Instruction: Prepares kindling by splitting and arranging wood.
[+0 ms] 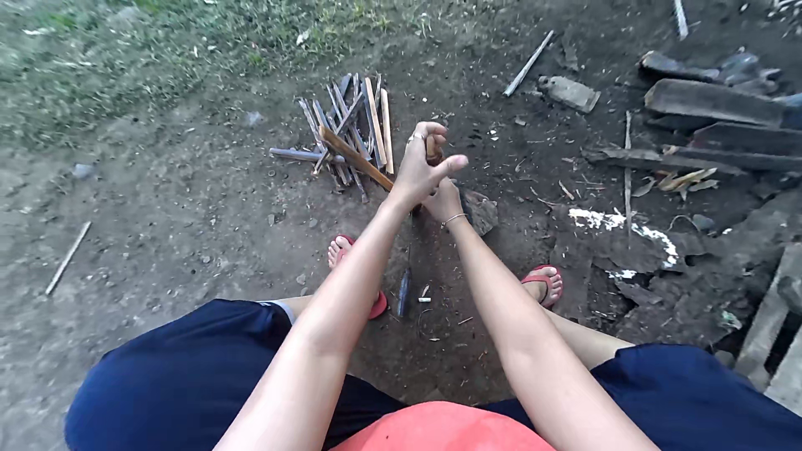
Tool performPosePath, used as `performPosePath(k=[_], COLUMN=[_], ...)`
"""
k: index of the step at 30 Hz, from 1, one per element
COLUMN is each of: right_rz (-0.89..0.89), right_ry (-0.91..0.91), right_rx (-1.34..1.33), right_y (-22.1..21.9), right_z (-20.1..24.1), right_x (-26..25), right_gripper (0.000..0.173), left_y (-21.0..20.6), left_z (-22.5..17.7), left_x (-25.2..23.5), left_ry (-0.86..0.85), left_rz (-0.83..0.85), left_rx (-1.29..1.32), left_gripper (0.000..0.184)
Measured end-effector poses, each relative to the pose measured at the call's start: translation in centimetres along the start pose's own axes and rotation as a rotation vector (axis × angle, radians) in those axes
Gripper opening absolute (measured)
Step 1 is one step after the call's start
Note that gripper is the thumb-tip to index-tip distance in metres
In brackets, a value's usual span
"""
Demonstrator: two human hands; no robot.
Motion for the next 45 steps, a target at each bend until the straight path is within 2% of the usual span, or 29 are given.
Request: performPosePath(k=[1,2,4,5,6,8,12,14,15,17,20,24,27,29,32,36,42,45], right_rz=[0.002,-0.002,-0.027,-0.041,-0.041,-0.011,0.051,0.037,0.024,-0.012,-0.006,0.015,0.025,0.025,0.030,0.053,-0.002,-0.054], right_ry=[-0.001,-0.017,-0.092,-0.126,-0.153,-0.189,-0.194,-0.181,-0.175,-0.163,-0.225,-0.304,-0.274,-0.277,-0.292,-0.290,-0.299,-0.327], right_rx=[0.059,0.093,0.103,0.091,0.075,0.066,0.089,0.076,0.061,0.033,-0.015,-0.024,0.036,0.037,0.039,0.086,0.010,-0.015], right_y=[0.0,-0.1,0.0,0.2,0.5,1.4,1.8,1.5,1.4,1.3,2.0,2.9,2.5,2.4,2.4,1.6,1.4,1.5], right_z=[0.5,0.6,0.0,-0.4,-0.6,-0.7,-0.4,-0.1,-0.1,-0.2,-0.6,-0.8,-0.1,0.0,0.1,1.1,1.1,0.4], right_x=[-0.1,-0.2,-0.6,-0.8,-0.9,-1.1,-1.6,-1.8,-2.0,-2.4,-3.0,-3.6,-3.5,-3.5,-3.8,-4.1,-3.7,-3.8], right_gripper=[0.050,0.045,0.047,0.048,0.049,0.047,0.043,0.038,0.039,0.041,0.043,0.056,0.058,0.059,0.060,0.061,0.059,0.063], left_y=[0.0,0.1,0.2,0.0,-0.4,-1.9,-5.4,-6.4,-6.7,-6.9,-7.5,-9.4,-10.1,-9.8,-9.4,-8.8,-8.6,-8.6], left_z=[0.3,0.9,3.2,4.6,6.0,8.2,11.6,13.1,13.9,14.9,15.3,16.4,15.4,14.6,13.4,13.9,13.8,13.7], left_x=[1.1,2.5,5.4,6.4,6.8,6.3,3.8,3.3,3.2,2.9,2.3,1.4,1.1,1.4,1.9,2.2,2.8,2.9], left_ry=[-0.046,-0.096,-0.111,-0.065,-0.012,0.065,0.247,0.296,0.355,0.515,0.656,0.736,0.810,0.789,0.666,0.584,0.547,0.499], left_rz=[-0.076,-0.185,-0.404,-0.451,-0.428,-0.190,0.560,0.830,0.930,1.060,1.138,1.195,1.141,1.080,1.046,1.086,0.948,0.932], left_rx=[0.006,-0.008,-0.182,-0.324,-0.492,-0.842,-1.477,-1.701,-1.733,-1.725,-1.699,-1.750,-1.587,-1.493,-1.370,-1.391,-1.316,-1.319], left_gripper=[0.073,0.074,0.055,0.041,0.030,0.026,0.040,0.039,0.040,0.040,0.037,0.037,0.039,0.041,0.035,0.028,0.031,0.032])
Point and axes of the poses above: each hand's wrist, its own x-axis away from the middle knuckle, its own y-axis out of the back of the hand, z = x × y, the point moved 5 cm from there along -x, towards the middle knuckle, and after that the axes turned 13 degrees about z, right-handed, at the moved point
